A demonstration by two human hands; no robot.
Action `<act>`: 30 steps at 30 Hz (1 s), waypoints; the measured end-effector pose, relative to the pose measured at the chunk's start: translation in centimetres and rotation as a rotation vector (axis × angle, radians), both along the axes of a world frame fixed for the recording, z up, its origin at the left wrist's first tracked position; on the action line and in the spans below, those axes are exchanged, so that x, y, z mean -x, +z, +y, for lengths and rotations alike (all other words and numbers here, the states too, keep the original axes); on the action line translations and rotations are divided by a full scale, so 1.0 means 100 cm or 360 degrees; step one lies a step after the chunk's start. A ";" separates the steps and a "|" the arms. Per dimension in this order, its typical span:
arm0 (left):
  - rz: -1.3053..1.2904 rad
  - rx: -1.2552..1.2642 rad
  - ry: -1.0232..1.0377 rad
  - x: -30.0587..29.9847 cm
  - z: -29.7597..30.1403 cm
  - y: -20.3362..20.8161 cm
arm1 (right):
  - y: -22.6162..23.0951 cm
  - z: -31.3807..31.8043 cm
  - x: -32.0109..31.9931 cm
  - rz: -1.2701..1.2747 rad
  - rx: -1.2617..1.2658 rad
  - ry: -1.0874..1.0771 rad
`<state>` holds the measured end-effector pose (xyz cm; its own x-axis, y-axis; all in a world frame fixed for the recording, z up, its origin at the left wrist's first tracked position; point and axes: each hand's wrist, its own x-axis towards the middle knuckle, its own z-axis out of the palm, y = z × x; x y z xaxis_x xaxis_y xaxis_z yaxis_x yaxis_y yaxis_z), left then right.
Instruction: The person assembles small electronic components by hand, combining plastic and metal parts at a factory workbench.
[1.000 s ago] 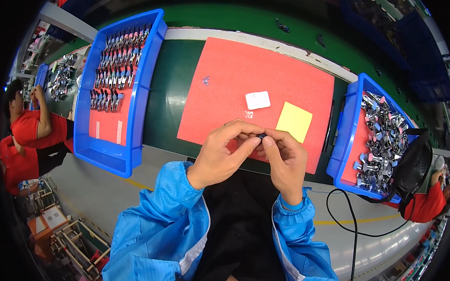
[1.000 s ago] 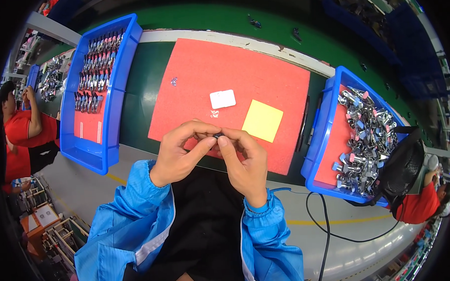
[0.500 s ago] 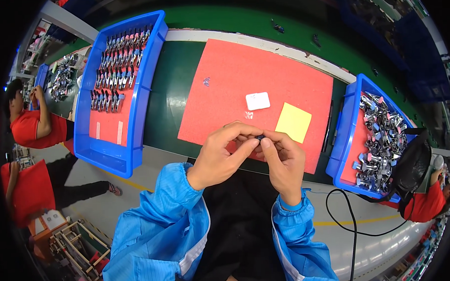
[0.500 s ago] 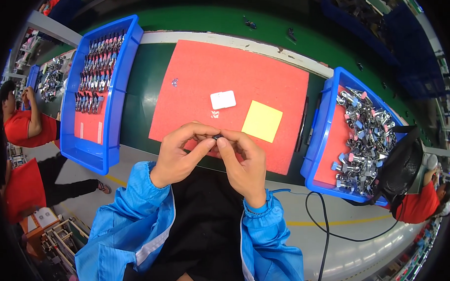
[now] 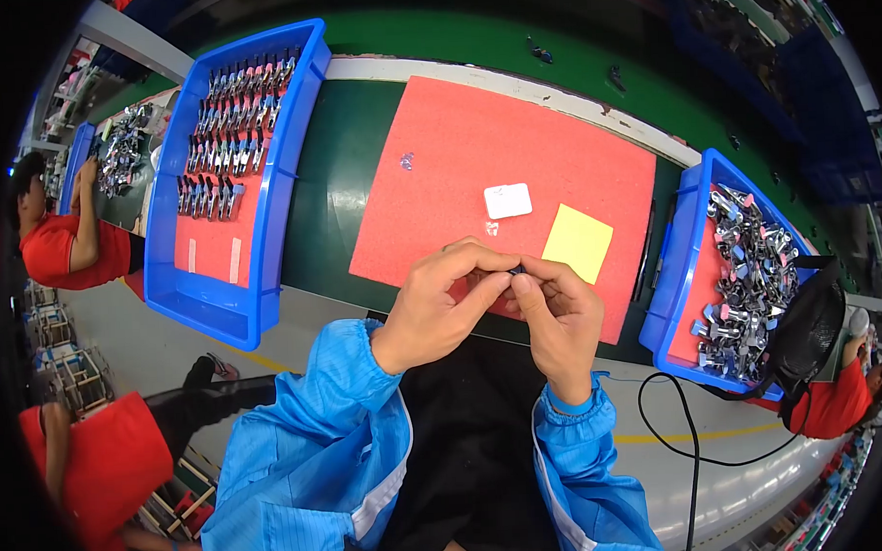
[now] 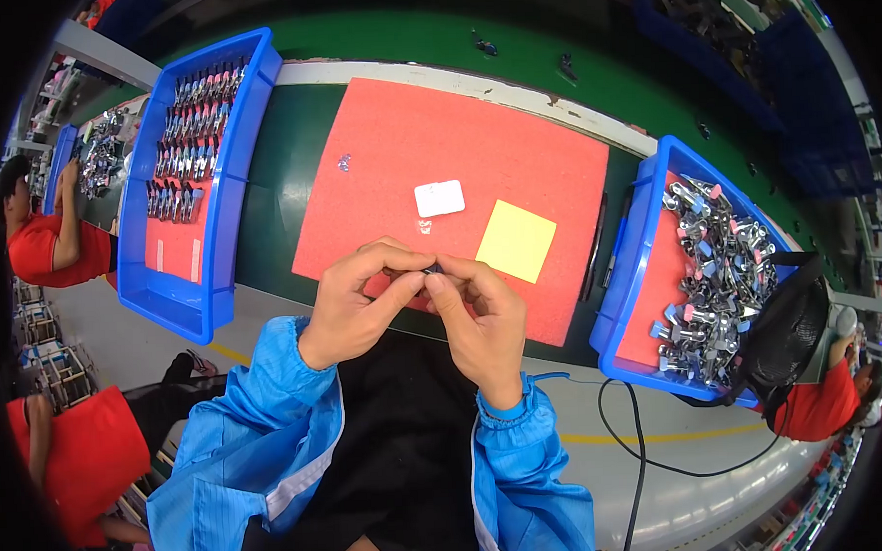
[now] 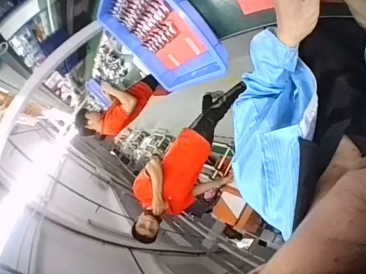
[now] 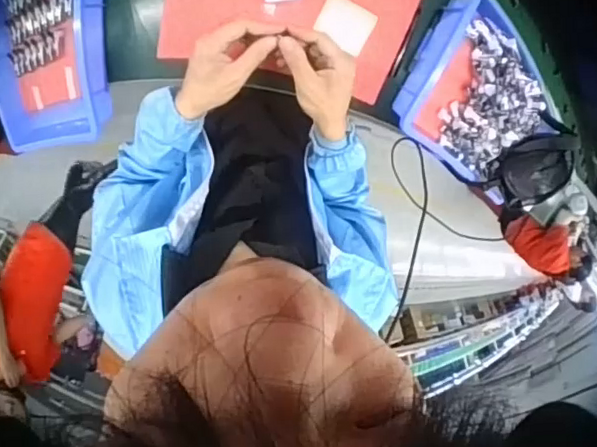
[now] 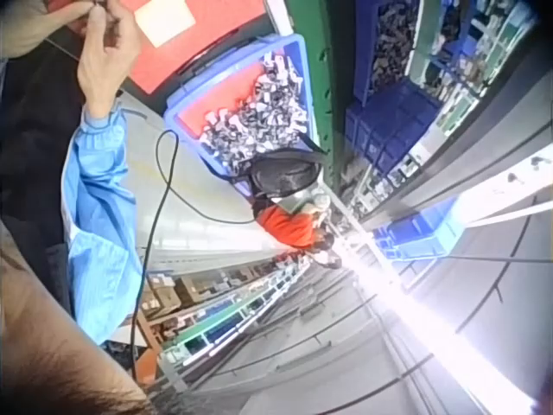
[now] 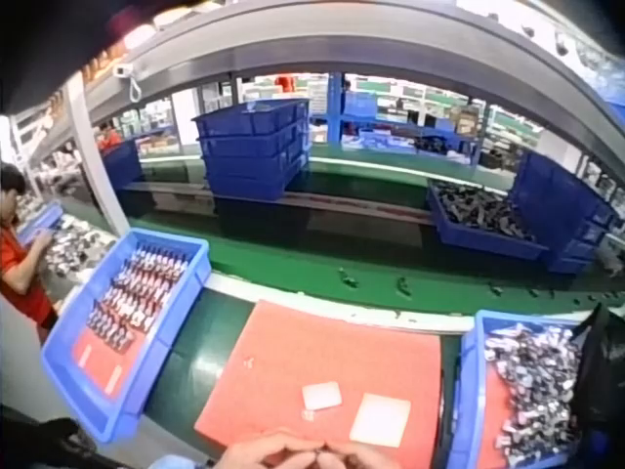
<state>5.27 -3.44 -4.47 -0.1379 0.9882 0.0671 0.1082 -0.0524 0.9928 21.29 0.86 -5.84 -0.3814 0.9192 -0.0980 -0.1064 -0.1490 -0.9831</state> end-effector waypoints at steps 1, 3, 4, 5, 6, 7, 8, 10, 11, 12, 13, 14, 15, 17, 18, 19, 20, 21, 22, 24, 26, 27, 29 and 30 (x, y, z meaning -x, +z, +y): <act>0.0022 -0.0026 -0.0005 0.000 0.000 0.000 | 0.000 0.000 0.000 0.0000 0.0001 -0.0001; 0.0020 -0.0026 -0.0008 -0.001 0.001 0.001 | 0.000 0.000 0.000 -0.0006 0.0008 -0.0014; 0.0018 -0.0027 -0.0010 -0.001 0.002 0.001 | 0.000 0.000 0.000 -0.0008 0.0011 -0.0021; 0.0015 -0.0028 -0.0009 -0.002 0.002 0.001 | 0.001 0.000 0.000 -0.0009 0.0012 -0.0020; 0.0015 -0.0027 -0.0009 -0.002 0.003 0.001 | 0.003 0.001 -0.001 -0.0026 0.0021 -0.0026; 0.0006 -0.0027 -0.0011 -0.002 0.003 0.000 | 0.005 0.001 -0.001 -0.0044 0.0030 -0.0032; -0.0003 -0.0027 -0.0012 -0.002 0.003 -0.001 | 0.005 0.002 -0.001 -0.0062 0.0038 -0.0038; -0.0012 -0.0027 -0.0015 -0.003 0.003 -0.002 | 0.004 0.002 -0.001 -0.0056 0.0045 -0.0038; -0.0016 -0.0021 -0.0009 -0.003 0.003 -0.002 | 0.004 0.002 -0.002 -0.0050 0.0051 -0.0039; -0.0020 -0.0016 -0.0003 -0.003 0.003 -0.003 | 0.003 0.002 -0.002 -0.0044 0.0057 -0.0040; -0.0024 -0.0011 0.0003 -0.003 0.003 -0.003 | 0.003 0.002 -0.001 -0.0043 0.0058 -0.0040; -0.0023 -0.0011 0.0003 -0.003 0.003 -0.003 | 0.002 0.001 -0.001 -0.0037 0.0043 -0.0046; -0.0012 -0.0019 0.0004 -0.003 0.004 -0.003 | 0.001 0.001 0.000 -0.0031 0.0028 -0.0052; 0.0010 -0.0037 0.0008 -0.002 0.004 -0.003 | 0.001 0.001 0.001 -0.0025 0.0013 -0.0059; 0.0010 -0.0037 0.0008 -0.002 0.004 -0.003 | 0.002 0.001 0.001 -0.0026 0.0012 -0.0058; 0.0012 -0.0035 0.0003 -0.002 0.004 -0.003 | 0.002 0.001 0.001 -0.0026 0.0011 -0.0056; 0.0014 -0.0033 -0.0001 -0.001 0.004 -0.003 | 0.002 0.001 0.001 -0.0027 0.0010 -0.0054; 0.0017 -0.0032 -0.0004 -0.001 0.004 -0.003 | 0.002 0.001 0.001 -0.0027 0.0010 -0.0053; 0.0017 -0.0032 -0.0004 -0.001 0.004 -0.003 | 0.001 0.001 0.000 -0.0027 0.0020 -0.0046; -0.0024 0.0000 -0.0004 -0.002 0.003 -0.002 | 0.001 0.002 -0.001 -0.0028 0.0041 -0.0032; -0.0044 0.0016 -0.0005 -0.003 0.003 -0.001 | 0.001 0.002 -0.001 -0.0028 0.0049 -0.0032; -0.0044 0.0017 -0.0003 -0.003 0.003 -0.001 | 0.001 0.002 -0.001 -0.0029 0.0057 -0.0032; -0.0043 0.0019 0.0002 -0.003 0.003 -0.002 | 0.001 0.001 -0.001 -0.0029 0.0065 -0.0032; -0.0042 0.0020 0.0002 -0.003 0.002 -0.002 | 0.001 0.001 0.000 -0.0030 0.0059 -0.0034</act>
